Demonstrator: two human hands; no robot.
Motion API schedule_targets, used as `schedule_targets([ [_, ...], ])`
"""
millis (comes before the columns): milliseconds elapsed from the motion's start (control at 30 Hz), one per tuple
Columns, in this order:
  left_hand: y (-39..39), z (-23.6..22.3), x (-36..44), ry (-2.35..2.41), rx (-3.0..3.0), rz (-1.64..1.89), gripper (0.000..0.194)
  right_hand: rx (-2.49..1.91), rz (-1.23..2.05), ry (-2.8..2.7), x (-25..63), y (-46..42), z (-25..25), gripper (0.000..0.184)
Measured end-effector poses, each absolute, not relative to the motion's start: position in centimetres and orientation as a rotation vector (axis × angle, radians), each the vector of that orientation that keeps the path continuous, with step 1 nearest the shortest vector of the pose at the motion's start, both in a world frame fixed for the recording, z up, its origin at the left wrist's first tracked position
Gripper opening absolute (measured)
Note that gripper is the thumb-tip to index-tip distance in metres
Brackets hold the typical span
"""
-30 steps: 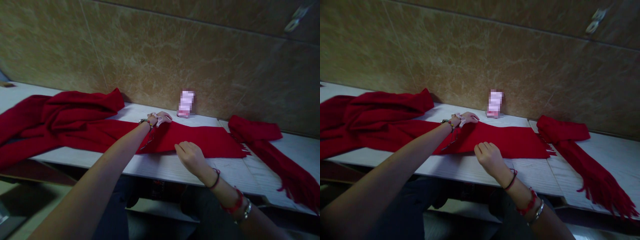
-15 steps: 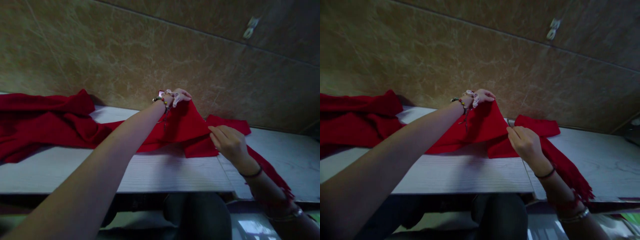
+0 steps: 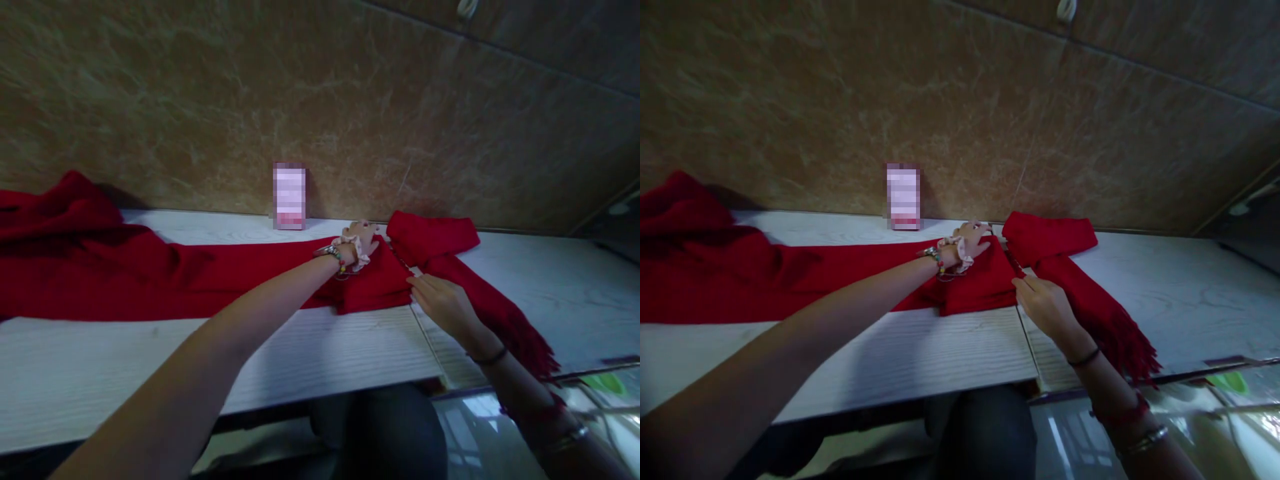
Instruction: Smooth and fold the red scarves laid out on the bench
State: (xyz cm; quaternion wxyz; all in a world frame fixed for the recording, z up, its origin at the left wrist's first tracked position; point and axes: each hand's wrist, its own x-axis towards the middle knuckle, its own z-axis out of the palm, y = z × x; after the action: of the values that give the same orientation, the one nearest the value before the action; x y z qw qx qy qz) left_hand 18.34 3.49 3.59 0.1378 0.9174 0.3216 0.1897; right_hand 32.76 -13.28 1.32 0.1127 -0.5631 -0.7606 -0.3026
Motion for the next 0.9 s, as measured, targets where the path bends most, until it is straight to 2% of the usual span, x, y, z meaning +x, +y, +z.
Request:
schedule_targets([
  [67, 1.8, 3.3, 16.4, 0.848, 2.709, 0.495, 0.043, -1.651, -0.865, -2.216, 32.5, -13.2, 2.3, 0.025],
  [167, -0.9, 2.8, 12.9, 0.676, 2.835, 0.285, 0.062, -1.643, -0.840, -2.225, 32.2, -13.1, 3.5, 0.026],
  [233, -2.4, 2.6, 11.0, 0.660, 2.894, 0.193, 0.057, -1.665, -0.815, -2.234, 32.0, -13.0, 3.8, 0.026],
  [467, -3.8, 3.6, 10.5, 0.742, 2.984, 0.263, 0.027, -1.707, -0.788, -2.217, 32.3, -12.7, 3.4, 0.025],
  [667, -4.4, 5.1, 9.9, 0.837, 3.068, 0.162, 0.027, -1.779, -0.752, -2.187, 33.0, -13.0, 3.0, 0.026],
  [900, -5.8, 4.0, 9.3, 0.688, 3.238, -0.028, 0.029, -1.795, -0.648, -2.205, 33.2, -14.0, 1.2, 0.026],
])
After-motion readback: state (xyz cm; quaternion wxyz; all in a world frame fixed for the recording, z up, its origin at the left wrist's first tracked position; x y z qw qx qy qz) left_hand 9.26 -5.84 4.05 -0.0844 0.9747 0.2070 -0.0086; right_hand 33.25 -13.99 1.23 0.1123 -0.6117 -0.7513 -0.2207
